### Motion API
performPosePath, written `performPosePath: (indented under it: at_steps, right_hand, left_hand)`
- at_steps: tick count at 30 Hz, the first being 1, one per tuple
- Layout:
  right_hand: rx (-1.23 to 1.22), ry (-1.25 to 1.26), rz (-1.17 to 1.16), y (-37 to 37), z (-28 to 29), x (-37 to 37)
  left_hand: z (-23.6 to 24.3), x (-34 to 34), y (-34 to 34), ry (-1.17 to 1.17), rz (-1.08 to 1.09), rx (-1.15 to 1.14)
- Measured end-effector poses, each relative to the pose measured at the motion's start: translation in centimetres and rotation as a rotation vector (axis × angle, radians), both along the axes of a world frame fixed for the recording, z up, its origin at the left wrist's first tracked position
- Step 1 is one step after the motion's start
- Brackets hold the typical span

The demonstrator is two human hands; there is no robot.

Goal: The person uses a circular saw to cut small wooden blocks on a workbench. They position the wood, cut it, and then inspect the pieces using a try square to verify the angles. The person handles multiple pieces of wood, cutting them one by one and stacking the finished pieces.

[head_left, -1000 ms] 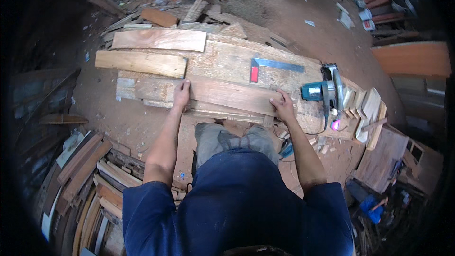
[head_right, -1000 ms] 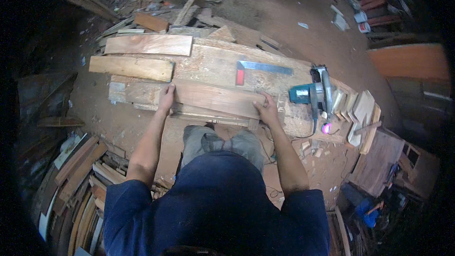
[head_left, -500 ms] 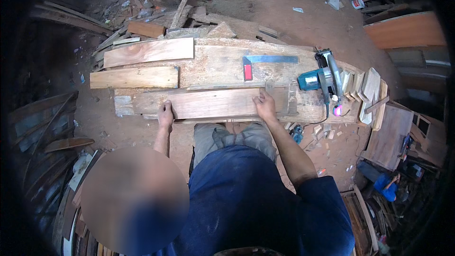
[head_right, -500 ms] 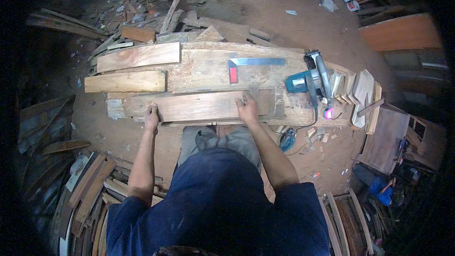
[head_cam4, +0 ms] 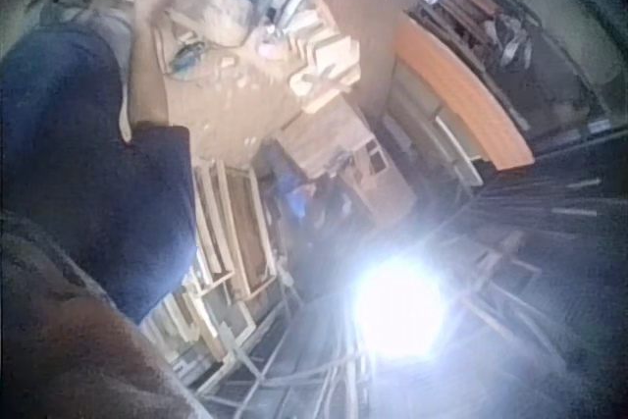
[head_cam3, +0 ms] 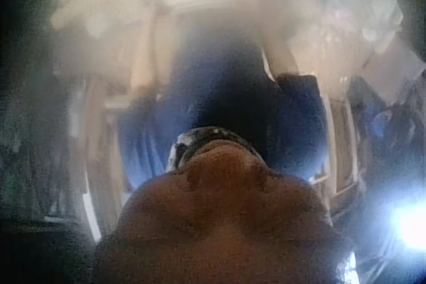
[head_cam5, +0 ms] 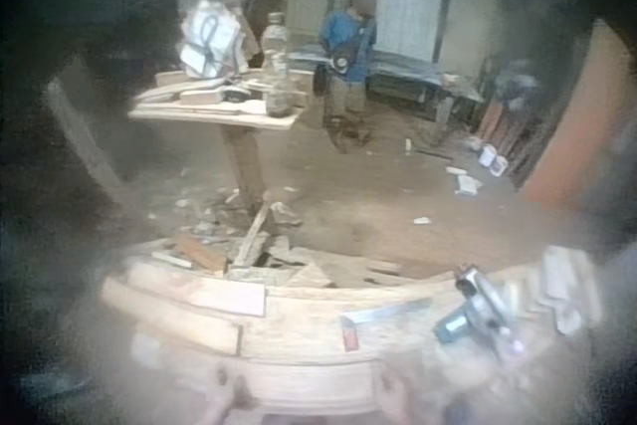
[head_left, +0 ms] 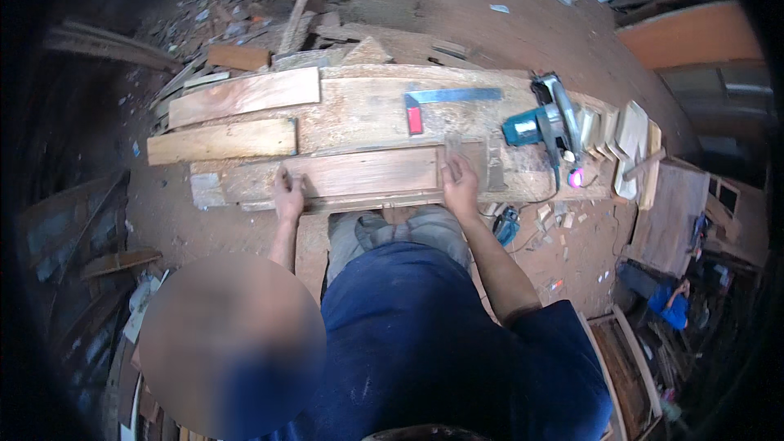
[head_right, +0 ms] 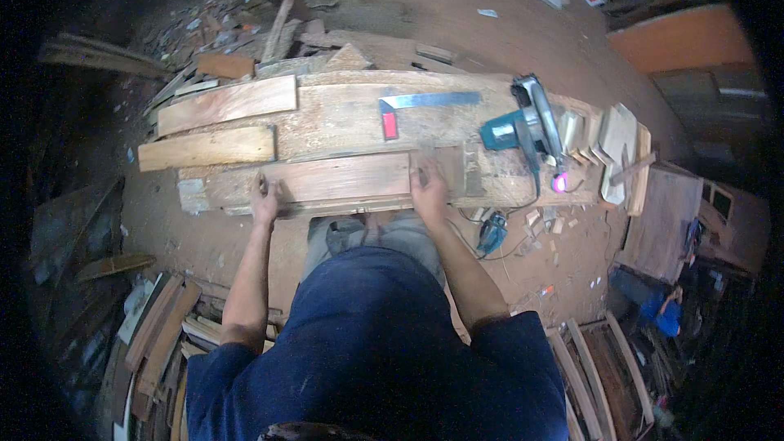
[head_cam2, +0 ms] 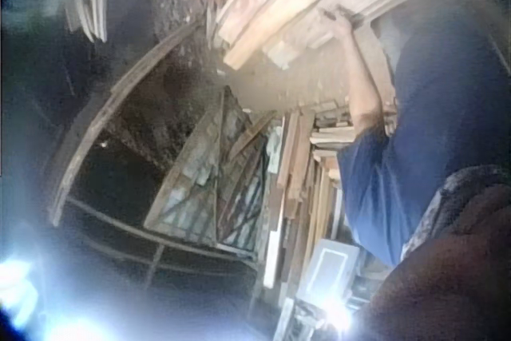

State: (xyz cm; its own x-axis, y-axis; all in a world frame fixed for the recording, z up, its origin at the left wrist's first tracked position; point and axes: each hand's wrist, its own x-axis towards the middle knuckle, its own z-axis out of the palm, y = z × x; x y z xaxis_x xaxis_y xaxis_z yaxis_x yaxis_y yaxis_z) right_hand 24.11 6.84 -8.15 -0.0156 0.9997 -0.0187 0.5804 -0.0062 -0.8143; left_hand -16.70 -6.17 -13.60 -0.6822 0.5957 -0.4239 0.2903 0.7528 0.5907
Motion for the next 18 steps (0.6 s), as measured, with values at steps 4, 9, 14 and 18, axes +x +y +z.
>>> performPosePath:
  at_steps: [4, 9, 14, 18]
  right_hand:
    - [0.036, -0.225, -0.313, 0.9, 1.9, 11.1]
    - [0.281, -0.558, -0.598, 1.4, -2.0, 30.8]
    - [0.464, -0.602, -0.629, 5.6, 0.4, 31.7]
    - [0.265, -0.236, -0.593, 4.1, 2.5, 21.3]
  left_hand:
    - [-1.1, -0.1, -2.2, -0.078, -0.047, 0.093]
    - [4.0, 3.7, -0.4, 0.174, -0.334, 0.043]
    - [0.1, 0.7, 0.1, 0.249, -0.152, -0.062]
    - [-0.5, -0.2, 1.1, 0.103, -0.006, -0.080]
